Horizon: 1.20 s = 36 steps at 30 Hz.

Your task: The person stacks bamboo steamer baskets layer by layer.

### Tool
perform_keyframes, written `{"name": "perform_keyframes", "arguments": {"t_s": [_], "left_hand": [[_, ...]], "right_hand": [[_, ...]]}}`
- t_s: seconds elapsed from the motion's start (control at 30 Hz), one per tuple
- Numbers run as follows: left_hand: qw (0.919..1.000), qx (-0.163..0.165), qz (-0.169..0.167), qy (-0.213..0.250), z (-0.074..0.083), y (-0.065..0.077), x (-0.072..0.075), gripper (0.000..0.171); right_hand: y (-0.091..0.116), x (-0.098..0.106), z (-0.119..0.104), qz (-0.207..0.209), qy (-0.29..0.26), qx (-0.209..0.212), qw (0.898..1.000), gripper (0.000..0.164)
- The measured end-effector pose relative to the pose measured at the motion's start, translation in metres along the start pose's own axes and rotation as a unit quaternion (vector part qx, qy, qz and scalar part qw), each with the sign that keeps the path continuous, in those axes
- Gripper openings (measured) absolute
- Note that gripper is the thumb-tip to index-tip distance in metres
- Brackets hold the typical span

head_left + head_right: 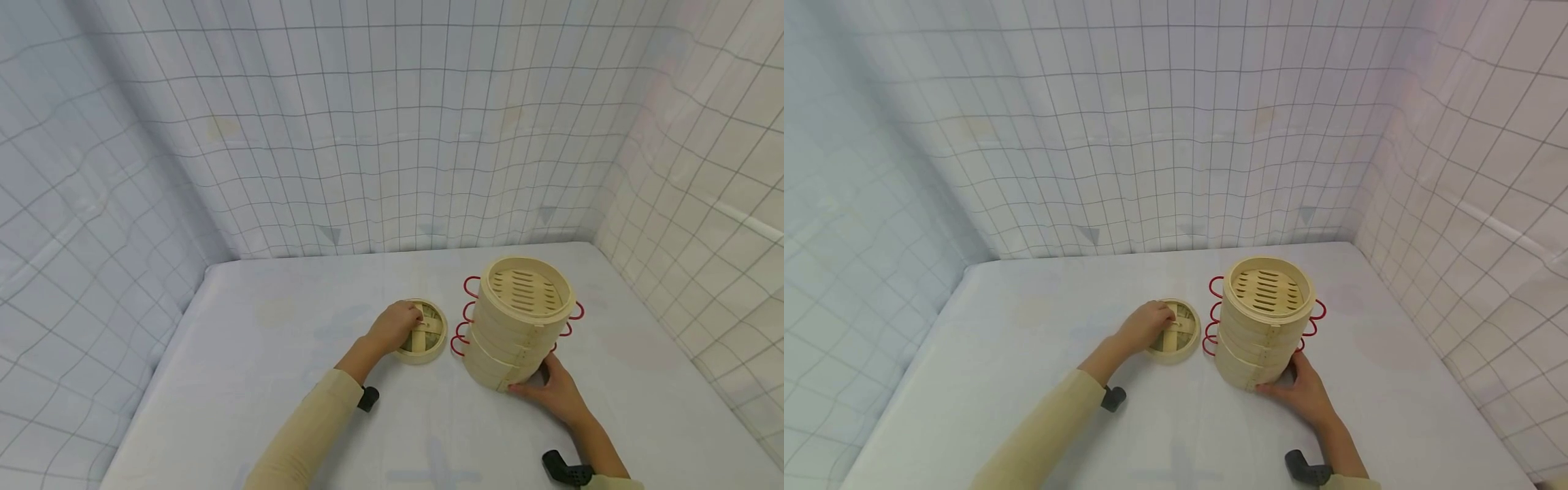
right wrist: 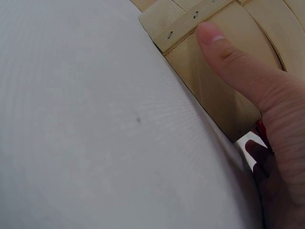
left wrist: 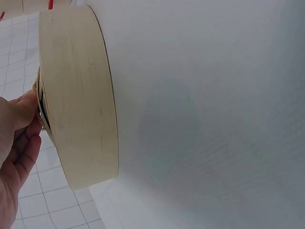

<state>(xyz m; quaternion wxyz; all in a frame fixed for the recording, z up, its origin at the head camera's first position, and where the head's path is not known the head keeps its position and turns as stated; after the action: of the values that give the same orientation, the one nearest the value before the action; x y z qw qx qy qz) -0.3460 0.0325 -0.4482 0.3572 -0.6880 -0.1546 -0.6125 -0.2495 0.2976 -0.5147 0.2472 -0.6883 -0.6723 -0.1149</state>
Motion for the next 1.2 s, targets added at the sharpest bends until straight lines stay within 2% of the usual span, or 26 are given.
{"name": "perform_keyframes", "arguments": {"t_s": [0.33, 0.53, 0.6, 0.73, 0.97, 1.2], "left_hand": [[0.9999, 0.004, -0.012, 0.006, -0.002, 0.002, 0.000, 0.009], [0.9993, -0.023, 0.029, -0.008, -0.004, 0.003, 0.018, 0.009], [0.9992, -0.019, 0.032, -0.012, -0.007, 0.002, 0.026, 0.009], [0.9988, -0.003, 0.049, -0.006, -0.016, 0.000, 0.048, 0.008], [0.9901, 0.009, 0.139, 0.019, -0.025, -0.010, 0.105, 0.008], [0.9894, 0.038, 0.136, 0.035, -0.028, -0.033, 0.150, 0.012]], "right_hand": [[0.000, 0.000, -0.002, 0.002, -0.002, 0.009, 1.000, 0.085], [0.000, 0.000, -0.001, -0.001, 0.002, 0.001, 1.000, 0.087], [-0.001, 0.000, -0.001, -0.002, -0.001, 0.000, 1.000, 0.088], [0.000, -0.001, 0.000, -0.003, -0.004, -0.001, 1.000, 0.088], [0.001, 0.000, 0.000, -0.002, -0.009, 0.000, 1.000, 0.088], [0.001, -0.001, 0.000, -0.004, -0.011, 0.004, 1.000, 0.087]]}}
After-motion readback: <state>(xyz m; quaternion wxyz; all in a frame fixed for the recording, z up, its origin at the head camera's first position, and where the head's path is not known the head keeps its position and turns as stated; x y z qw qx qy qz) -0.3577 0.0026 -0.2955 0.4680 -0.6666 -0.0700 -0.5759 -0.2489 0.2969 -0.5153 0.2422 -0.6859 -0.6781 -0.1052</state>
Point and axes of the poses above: each hand's wrist, its own y-axis away from the middle knuckle, its own x-axis out of the back of the hand, z = x × y, the point moved 8 cm from there along -y, towards the middle knuckle, and after that the axes turned 6 degrees about -y, right-handed, at the moved point
